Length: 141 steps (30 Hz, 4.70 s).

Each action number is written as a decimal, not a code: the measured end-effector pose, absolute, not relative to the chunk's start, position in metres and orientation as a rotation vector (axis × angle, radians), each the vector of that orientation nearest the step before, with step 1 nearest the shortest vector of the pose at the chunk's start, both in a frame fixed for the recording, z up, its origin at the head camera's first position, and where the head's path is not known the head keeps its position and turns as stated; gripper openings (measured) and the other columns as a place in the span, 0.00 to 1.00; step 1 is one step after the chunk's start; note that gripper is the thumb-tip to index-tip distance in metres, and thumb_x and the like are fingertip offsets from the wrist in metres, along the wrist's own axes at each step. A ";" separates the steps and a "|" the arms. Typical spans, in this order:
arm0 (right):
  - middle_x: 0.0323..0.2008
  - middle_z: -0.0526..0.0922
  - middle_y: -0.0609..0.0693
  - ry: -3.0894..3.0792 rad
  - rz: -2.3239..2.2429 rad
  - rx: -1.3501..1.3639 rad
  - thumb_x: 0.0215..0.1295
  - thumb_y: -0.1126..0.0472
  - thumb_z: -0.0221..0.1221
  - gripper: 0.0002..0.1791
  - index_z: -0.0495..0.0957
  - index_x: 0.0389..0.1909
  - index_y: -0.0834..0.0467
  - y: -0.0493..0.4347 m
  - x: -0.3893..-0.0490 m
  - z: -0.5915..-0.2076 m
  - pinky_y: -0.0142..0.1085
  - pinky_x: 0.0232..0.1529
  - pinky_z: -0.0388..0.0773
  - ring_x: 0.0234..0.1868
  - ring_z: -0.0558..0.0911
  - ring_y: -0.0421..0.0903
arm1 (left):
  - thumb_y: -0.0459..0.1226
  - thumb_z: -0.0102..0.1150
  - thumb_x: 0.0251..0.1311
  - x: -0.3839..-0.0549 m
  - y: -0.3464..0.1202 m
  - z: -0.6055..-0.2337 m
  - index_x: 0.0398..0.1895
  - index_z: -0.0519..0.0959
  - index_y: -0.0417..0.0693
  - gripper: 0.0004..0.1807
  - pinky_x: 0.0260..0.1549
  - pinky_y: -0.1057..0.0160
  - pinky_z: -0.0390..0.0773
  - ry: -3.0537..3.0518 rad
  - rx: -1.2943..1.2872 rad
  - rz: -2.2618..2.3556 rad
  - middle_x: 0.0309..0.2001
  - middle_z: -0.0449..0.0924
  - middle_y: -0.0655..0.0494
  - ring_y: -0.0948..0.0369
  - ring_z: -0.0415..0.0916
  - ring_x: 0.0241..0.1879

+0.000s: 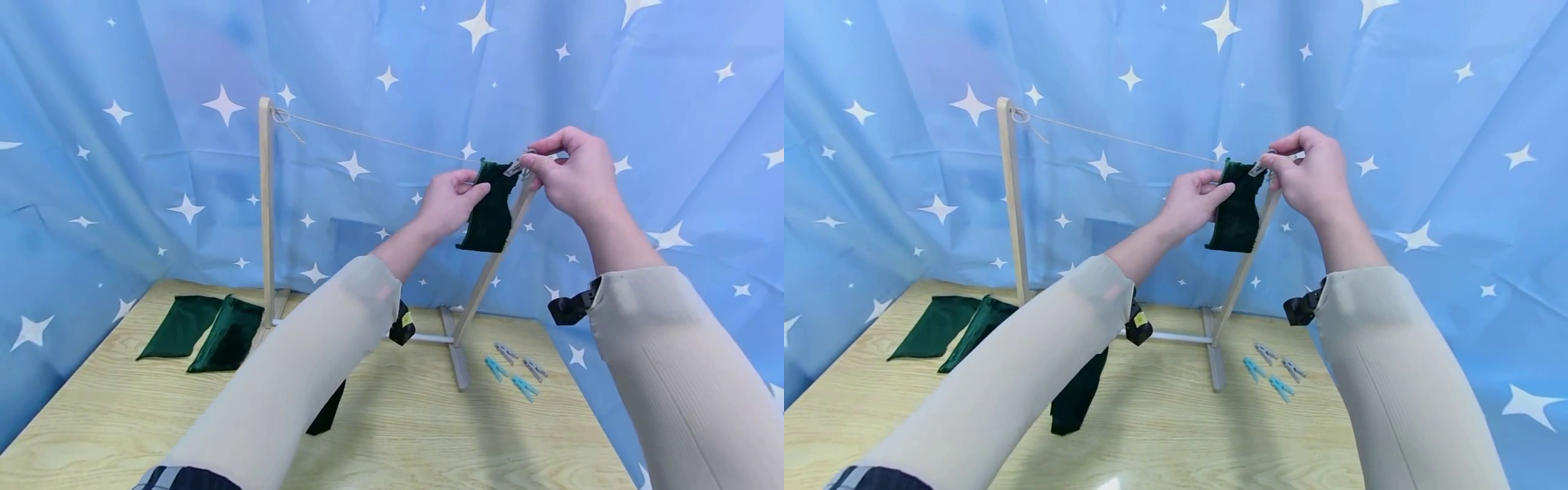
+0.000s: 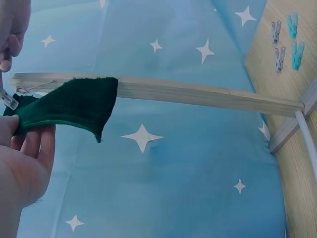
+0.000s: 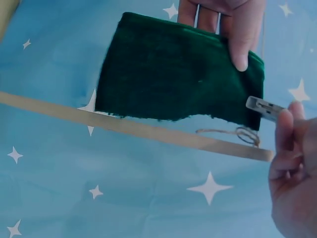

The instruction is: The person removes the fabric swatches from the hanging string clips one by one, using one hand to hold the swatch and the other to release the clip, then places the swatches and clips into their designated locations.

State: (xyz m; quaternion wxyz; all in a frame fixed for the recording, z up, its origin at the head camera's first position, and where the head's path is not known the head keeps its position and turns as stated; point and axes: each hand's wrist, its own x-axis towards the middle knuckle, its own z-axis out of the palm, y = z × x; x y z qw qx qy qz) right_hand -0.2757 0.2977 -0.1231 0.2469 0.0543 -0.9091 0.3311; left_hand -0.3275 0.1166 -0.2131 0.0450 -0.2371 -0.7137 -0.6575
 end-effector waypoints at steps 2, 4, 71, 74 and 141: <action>0.49 0.82 0.36 -2.440 0.914 0.143 0.80 0.49 0.64 0.13 0.84 0.55 0.52 0.298 -0.274 -0.124 0.25 0.35 0.79 0.27 0.84 0.32 | 0.44 0.59 0.84 -0.326 0.113 -0.214 0.80 0.74 0.47 0.27 0.69 0.57 0.82 -2.160 -0.759 -2.048 0.73 0.81 0.48 0.54 0.80 0.72; 0.47 0.81 0.34 -2.400 0.929 0.137 0.80 0.50 0.64 0.12 0.85 0.54 0.53 0.298 -0.272 -0.126 0.23 0.33 0.79 0.27 0.83 0.32 | 0.44 0.59 0.84 -0.325 0.110 -0.214 0.81 0.73 0.49 0.28 0.64 0.56 0.86 -2.140 -0.786 -2.100 0.73 0.81 0.48 0.54 0.81 0.70; 0.37 0.84 0.43 -2.774 1.310 -0.787 0.74 0.43 0.69 0.42 0.70 0.72 0.70 0.518 -0.169 -0.505 0.38 0.28 0.80 0.30 0.80 0.42 | 0.43 0.61 0.82 -0.246 0.010 -0.379 0.85 0.68 0.61 0.32 0.26 0.64 0.82 -2.275 -0.681 -2.506 0.27 0.67 0.61 0.61 0.64 0.25; 0.37 0.83 0.42 -2.808 1.308 -0.749 0.75 0.45 0.68 0.39 0.70 0.70 0.71 0.518 -0.169 -0.506 0.37 0.28 0.79 0.28 0.78 0.41 | 0.43 0.62 0.82 -0.244 0.010 -0.390 0.85 0.68 0.61 0.32 0.25 0.65 0.82 -2.293 -0.664 -2.514 0.28 0.68 0.61 0.61 0.64 0.25; 0.42 0.73 0.47 -2.864 1.310 -0.663 0.79 0.47 0.64 0.34 0.67 0.69 0.68 0.517 -0.168 -0.511 0.35 0.30 0.78 0.29 0.74 0.40 | 0.43 0.72 0.74 -0.231 -0.006 -0.467 0.66 0.87 0.55 0.20 0.72 0.50 0.78 -3.007 -1.355 -0.647 0.69 0.83 0.56 0.56 0.78 0.71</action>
